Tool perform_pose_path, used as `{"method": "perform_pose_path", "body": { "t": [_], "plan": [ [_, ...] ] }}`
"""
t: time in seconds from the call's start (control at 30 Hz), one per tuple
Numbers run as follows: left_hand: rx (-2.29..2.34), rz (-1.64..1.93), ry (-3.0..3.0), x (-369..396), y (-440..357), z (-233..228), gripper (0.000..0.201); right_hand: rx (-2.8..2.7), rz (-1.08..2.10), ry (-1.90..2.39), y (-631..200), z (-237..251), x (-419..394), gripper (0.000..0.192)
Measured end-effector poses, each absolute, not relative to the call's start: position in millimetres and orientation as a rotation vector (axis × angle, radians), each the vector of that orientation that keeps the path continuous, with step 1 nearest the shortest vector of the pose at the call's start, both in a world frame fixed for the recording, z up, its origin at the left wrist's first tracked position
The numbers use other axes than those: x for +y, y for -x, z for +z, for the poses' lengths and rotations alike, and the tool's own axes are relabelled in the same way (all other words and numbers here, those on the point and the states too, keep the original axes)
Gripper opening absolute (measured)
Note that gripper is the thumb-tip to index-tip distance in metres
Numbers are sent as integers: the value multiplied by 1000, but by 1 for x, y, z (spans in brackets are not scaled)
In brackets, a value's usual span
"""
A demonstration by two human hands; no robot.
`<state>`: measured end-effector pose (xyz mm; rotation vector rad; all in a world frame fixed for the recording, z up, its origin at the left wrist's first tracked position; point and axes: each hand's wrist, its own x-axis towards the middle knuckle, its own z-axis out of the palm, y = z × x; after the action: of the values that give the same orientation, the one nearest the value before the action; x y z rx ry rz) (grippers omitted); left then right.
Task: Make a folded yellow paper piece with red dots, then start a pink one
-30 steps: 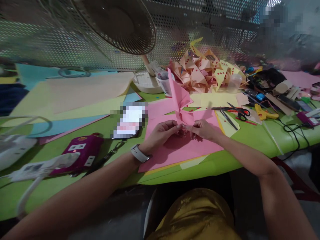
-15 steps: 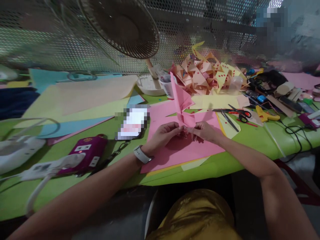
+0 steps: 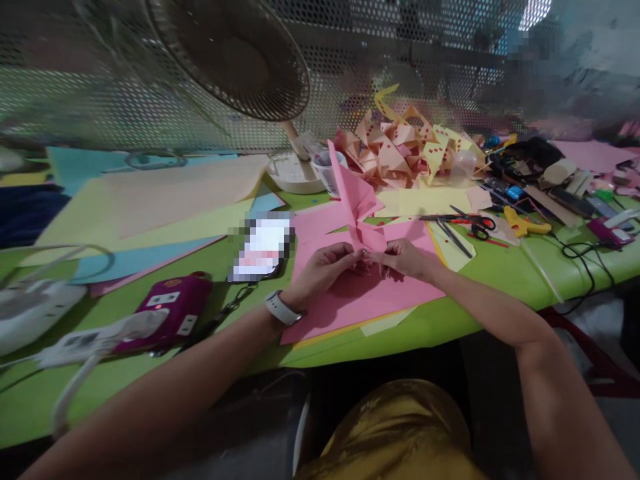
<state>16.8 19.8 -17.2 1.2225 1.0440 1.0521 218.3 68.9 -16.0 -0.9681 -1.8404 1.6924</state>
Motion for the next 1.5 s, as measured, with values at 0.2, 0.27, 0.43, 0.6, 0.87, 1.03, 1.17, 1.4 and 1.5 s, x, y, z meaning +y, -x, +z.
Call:
{"method": "perform_pose_path", "body": {
  "t": [0.2, 0.27, 0.43, 0.6, 0.87, 1.03, 1.17, 1.4, 1.5],
  "plan": [
    [1041, 1055, -1217, 21, -16, -19, 42, -1843, 1708, 943, -219, -15, 69, 48],
    [1047, 1060, -1221, 20, -17, -18, 41, -1841, 1705, 962, -218, -13, 69, 49],
    [1051, 1054, -1214, 19, -17, -16, 44, -1820, 1704, 978, -216, -13, 68, 50],
    [1044, 1046, -1220, 20, -17, -18, 45, -1843, 1697, 964, -217, -17, 70, 50],
    [1049, 1053, -1231, 20, -18, -18, 45, -1841, 1703, 997, -217, -13, 68, 53],
    [1062, 1046, -1254, 19, -18, -17, 44, -1834, 1692, 999, -215, -11, 67, 56],
    [1068, 1044, -1259, 19, -18, -15, 44, -1826, 1700, 996, -215, -9, 67, 54],
    [1058, 1059, -1223, 18, -19, -15, 45, -1820, 1714, 984, -216, -12, 68, 53],
    [1076, 1106, -1244, 19, -19, -14, 47, -1831, 1704, 998, -217, -13, 68, 52]
  ]
}}
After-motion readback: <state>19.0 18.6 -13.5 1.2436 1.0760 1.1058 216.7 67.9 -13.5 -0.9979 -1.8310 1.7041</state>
